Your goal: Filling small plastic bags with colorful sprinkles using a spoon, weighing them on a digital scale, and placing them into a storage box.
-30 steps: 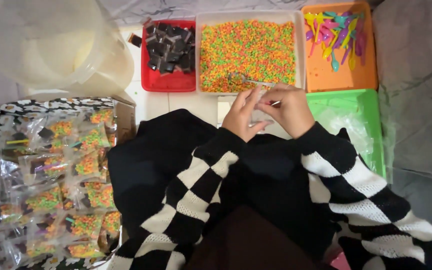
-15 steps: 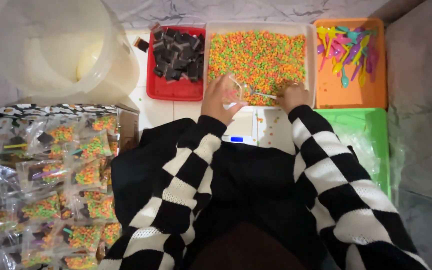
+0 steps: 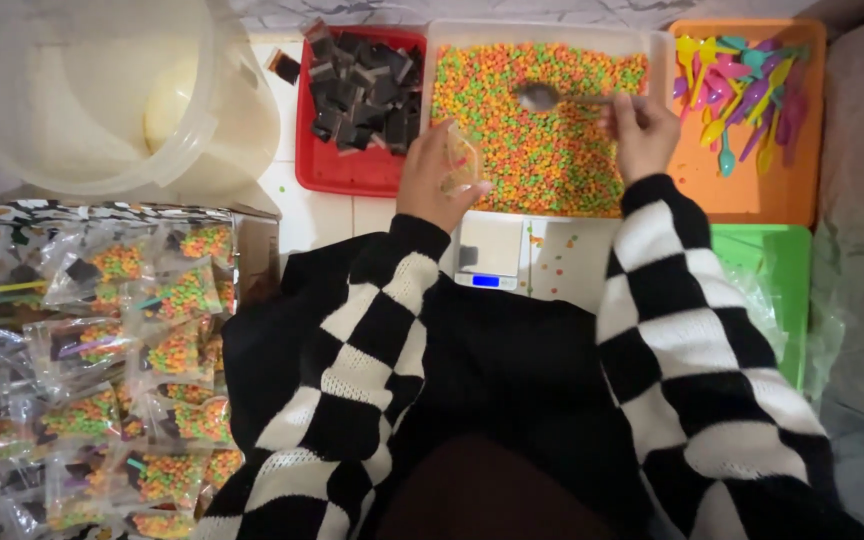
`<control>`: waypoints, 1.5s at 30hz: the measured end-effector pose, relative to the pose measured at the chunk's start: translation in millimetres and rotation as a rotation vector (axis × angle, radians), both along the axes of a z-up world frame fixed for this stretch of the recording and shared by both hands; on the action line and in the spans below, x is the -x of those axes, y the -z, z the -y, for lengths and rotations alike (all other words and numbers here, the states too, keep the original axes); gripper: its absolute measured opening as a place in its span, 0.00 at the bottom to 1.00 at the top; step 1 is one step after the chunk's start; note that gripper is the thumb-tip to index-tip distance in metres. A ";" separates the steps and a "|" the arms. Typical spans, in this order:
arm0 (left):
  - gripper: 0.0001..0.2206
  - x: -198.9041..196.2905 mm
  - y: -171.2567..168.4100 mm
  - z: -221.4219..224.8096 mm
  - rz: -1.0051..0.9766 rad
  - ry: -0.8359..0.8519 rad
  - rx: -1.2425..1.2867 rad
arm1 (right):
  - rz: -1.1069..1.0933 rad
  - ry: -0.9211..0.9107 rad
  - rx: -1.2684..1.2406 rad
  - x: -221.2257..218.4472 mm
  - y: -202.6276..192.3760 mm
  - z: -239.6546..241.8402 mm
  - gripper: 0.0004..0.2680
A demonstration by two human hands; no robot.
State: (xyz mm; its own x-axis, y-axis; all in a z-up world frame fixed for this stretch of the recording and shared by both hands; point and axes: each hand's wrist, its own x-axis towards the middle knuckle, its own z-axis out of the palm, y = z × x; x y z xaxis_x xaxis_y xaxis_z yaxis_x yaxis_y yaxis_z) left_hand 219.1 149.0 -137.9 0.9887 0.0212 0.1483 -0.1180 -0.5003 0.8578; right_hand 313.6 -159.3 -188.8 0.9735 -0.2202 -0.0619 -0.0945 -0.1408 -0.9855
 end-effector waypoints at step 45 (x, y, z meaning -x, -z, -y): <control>0.21 -34.2 85.0 1.7 0.303 -0.214 -0.239 | 0.364 -0.110 0.604 50.8 -13.9 -47.0 0.09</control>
State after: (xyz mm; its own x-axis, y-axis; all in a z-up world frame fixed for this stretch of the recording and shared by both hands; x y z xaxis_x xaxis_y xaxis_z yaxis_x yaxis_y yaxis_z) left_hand 253.2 147.4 -222.9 0.8770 0.1502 0.4563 -0.2186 -0.7210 0.6575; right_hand 262.8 -112.2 -174.9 0.9275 -0.0130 0.3736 0.2720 -0.6620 -0.6984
